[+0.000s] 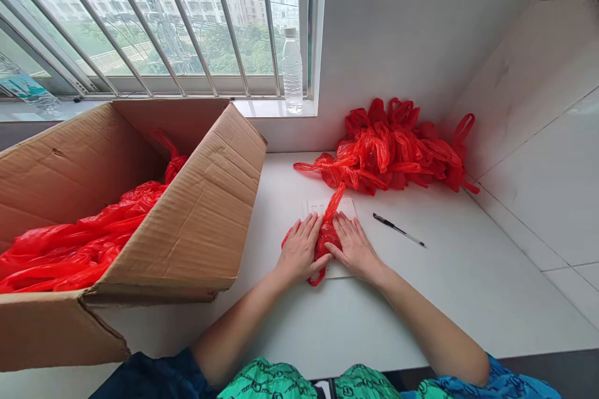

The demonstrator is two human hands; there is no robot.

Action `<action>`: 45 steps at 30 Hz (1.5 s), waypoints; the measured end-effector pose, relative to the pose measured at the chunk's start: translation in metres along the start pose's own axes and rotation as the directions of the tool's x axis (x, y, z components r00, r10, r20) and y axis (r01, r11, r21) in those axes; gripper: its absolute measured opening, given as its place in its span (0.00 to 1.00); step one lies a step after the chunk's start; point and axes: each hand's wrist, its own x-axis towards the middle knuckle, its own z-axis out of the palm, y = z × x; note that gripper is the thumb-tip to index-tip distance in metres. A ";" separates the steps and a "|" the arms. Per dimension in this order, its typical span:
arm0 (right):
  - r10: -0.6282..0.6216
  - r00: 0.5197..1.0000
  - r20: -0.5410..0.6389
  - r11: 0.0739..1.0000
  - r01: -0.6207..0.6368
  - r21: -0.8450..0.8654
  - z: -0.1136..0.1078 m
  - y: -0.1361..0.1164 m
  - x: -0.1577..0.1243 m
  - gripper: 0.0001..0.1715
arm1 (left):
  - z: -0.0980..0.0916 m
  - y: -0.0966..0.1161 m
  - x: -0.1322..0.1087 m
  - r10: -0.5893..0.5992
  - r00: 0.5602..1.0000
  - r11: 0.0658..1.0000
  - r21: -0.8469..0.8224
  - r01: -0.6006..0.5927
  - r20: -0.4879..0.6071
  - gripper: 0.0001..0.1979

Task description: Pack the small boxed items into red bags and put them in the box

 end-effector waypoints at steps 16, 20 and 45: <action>0.008 1.000 0.005 1.000 -0.008 0.003 0.000 0.000 -0.001 0.45 | 0.001 0.000 0.000 -0.010 1.000 1.000 -0.007 0.010 0.010 0.45; 0.011 1.000 0.013 1.000 -0.011 0.007 -0.002 -0.002 0.000 0.45 | 0.000 0.001 0.000 -0.007 1.000 1.000 -0.021 0.007 0.004 0.45; 0.019 0.995 -0.095 0.937 0.016 0.349 -0.024 0.011 -0.001 0.36 | -0.026 0.004 0.000 -0.122 0.990 0.958 -0.269 0.100 -0.067 0.39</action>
